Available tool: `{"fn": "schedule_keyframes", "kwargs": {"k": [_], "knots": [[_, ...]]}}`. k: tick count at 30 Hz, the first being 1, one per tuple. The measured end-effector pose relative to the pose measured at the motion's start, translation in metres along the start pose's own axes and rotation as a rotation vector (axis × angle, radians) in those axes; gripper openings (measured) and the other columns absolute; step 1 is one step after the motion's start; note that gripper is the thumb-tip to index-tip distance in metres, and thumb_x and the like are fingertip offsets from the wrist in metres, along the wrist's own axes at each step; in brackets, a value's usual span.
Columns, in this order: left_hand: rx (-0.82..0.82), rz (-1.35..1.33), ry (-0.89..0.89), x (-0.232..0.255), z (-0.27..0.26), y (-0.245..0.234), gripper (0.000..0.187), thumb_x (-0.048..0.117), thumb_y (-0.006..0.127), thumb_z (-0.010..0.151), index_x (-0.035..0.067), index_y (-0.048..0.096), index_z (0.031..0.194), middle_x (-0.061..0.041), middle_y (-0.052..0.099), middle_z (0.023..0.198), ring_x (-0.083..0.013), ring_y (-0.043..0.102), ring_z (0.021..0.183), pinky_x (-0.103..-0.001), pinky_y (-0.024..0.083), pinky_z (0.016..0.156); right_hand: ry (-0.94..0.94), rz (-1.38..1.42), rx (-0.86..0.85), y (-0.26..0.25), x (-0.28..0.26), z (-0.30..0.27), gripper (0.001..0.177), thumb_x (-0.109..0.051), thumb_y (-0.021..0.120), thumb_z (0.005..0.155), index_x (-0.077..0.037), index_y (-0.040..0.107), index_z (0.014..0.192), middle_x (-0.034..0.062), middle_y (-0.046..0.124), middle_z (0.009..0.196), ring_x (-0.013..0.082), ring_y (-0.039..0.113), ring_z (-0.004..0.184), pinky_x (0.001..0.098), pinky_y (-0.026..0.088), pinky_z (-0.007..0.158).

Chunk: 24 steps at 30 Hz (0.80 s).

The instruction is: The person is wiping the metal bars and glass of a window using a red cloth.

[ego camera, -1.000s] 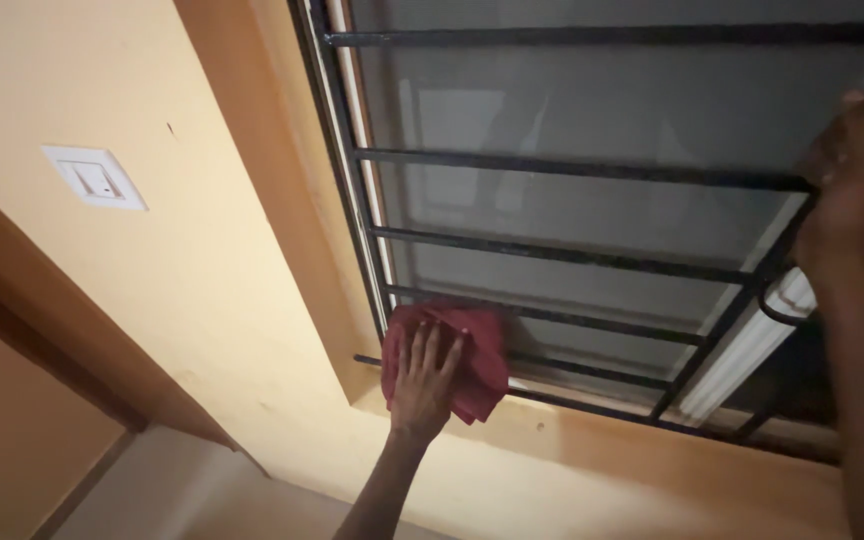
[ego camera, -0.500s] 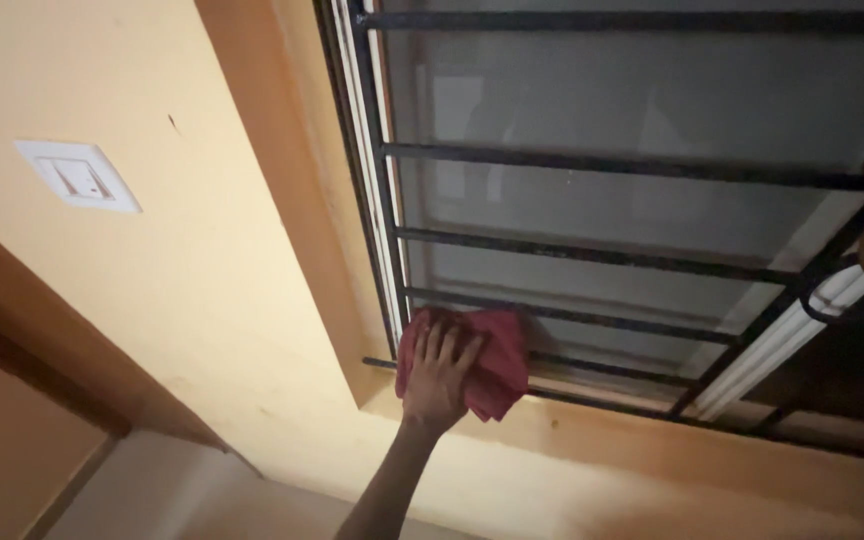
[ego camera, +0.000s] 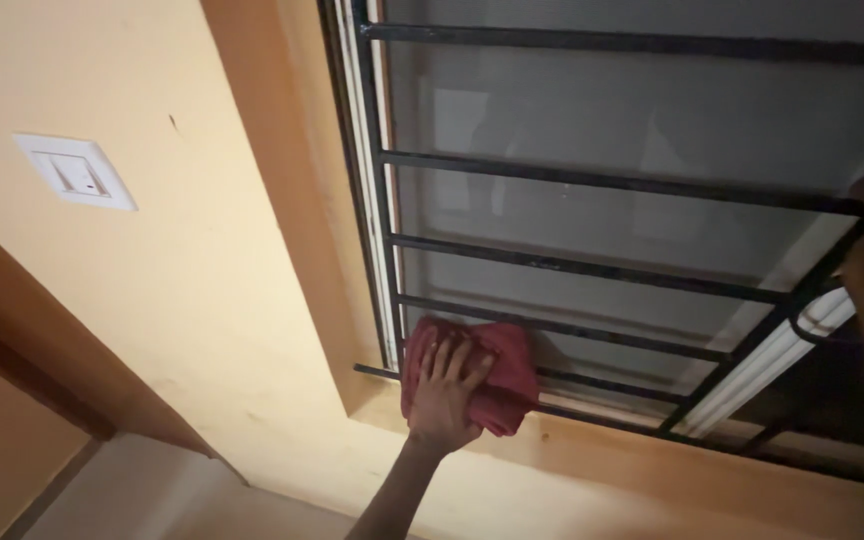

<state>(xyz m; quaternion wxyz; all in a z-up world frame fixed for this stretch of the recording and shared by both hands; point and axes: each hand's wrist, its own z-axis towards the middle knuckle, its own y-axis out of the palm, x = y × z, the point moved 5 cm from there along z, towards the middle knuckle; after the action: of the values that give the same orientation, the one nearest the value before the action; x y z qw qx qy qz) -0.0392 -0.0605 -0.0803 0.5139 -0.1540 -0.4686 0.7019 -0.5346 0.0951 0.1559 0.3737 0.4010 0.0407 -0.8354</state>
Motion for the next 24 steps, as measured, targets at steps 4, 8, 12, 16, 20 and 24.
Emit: {"fn": "schedule_keyframes", "kwargs": {"k": [4, 8, 12, 16, 20, 24], "knots": [[-0.029, 0.011, -0.022, 0.028, 0.005, 0.017, 0.099, 0.032, 0.081, 0.056, 0.022, 0.05, 0.149, -0.023, 0.039, 0.154, -0.0481, 0.025, 0.148, -0.06, 0.013, 0.124, -0.009, -0.041, -0.011, 0.052, -0.048, -0.025, 0.036, -0.028, 0.043, 0.125, -0.019, 0.053, 0.092, -0.0073, 0.045, 0.078, 0.0043, 0.036, 0.063, 0.0192, 0.036, 0.063], [-0.072, -0.005, -0.007, 0.064, 0.015, 0.041, 0.1, 0.033, 0.082, 0.057, 0.024, 0.049, 0.151, -0.022, 0.038, 0.155, -0.048, 0.024, 0.148, -0.06, 0.011, 0.125, -0.01, -0.048, 0.007, 0.064, -0.063, -0.032, 0.033, -0.026, 0.049, 0.123, -0.019, 0.052, 0.091, -0.0072, 0.039, 0.076, 0.0065, 0.03, 0.062, 0.0224, 0.034, 0.065], [-0.022, -0.009, 0.026, 0.105, 0.028, 0.052, 0.099, 0.034, 0.081, 0.058, 0.025, 0.05, 0.151, -0.02, 0.039, 0.158, -0.0467, 0.025, 0.15, -0.06, 0.012, 0.126, -0.012, 0.067, -0.073, 0.063, -0.065, -0.027, 0.04, -0.02, 0.056, 0.122, -0.018, 0.045, 0.084, -0.0063, 0.037, 0.073, 0.0075, 0.029, 0.06, 0.0234, 0.032, 0.064], [-0.087, 0.025, 0.012, 0.136, 0.032, 0.077, 0.099, 0.038, 0.082, 0.057, 0.025, 0.05, 0.149, -0.021, 0.037, 0.158, -0.048, 0.025, 0.149, -0.061, 0.012, 0.124, 0.057, 0.202, -0.158, 0.081, -0.08, -0.033, 0.019, -0.018, 0.058, 0.117, -0.017, 0.051, 0.099, -0.0064, 0.039, 0.074, 0.0068, 0.03, 0.059, 0.0221, 0.03, 0.061], [-0.014, -0.022, 0.052, 0.162, 0.041, 0.094, 0.098, 0.039, 0.081, 0.059, 0.024, 0.052, 0.151, -0.021, 0.036, 0.162, -0.0483, 0.026, 0.151, -0.062, 0.015, 0.125, 0.047, 0.21, -0.178, 0.086, -0.087, -0.033, 0.015, -0.018, 0.059, 0.116, -0.017, 0.05, 0.103, -0.007, 0.039, 0.075, 0.0054, 0.031, 0.06, 0.0213, 0.031, 0.061], [0.014, -0.018, 0.029, 0.179, 0.039, 0.093, 0.091, 0.037, 0.079, 0.066, 0.026, 0.053, 0.152, -0.021, 0.038, 0.163, -0.0478, 0.028, 0.153, -0.062, 0.016, 0.126, 0.042, 0.219, -0.182, 0.077, -0.062, -0.026, 0.028, -0.016, 0.061, 0.117, -0.018, 0.045, 0.093, -0.0076, 0.037, 0.075, 0.0052, 0.029, 0.059, 0.021, 0.031, 0.06]]}}
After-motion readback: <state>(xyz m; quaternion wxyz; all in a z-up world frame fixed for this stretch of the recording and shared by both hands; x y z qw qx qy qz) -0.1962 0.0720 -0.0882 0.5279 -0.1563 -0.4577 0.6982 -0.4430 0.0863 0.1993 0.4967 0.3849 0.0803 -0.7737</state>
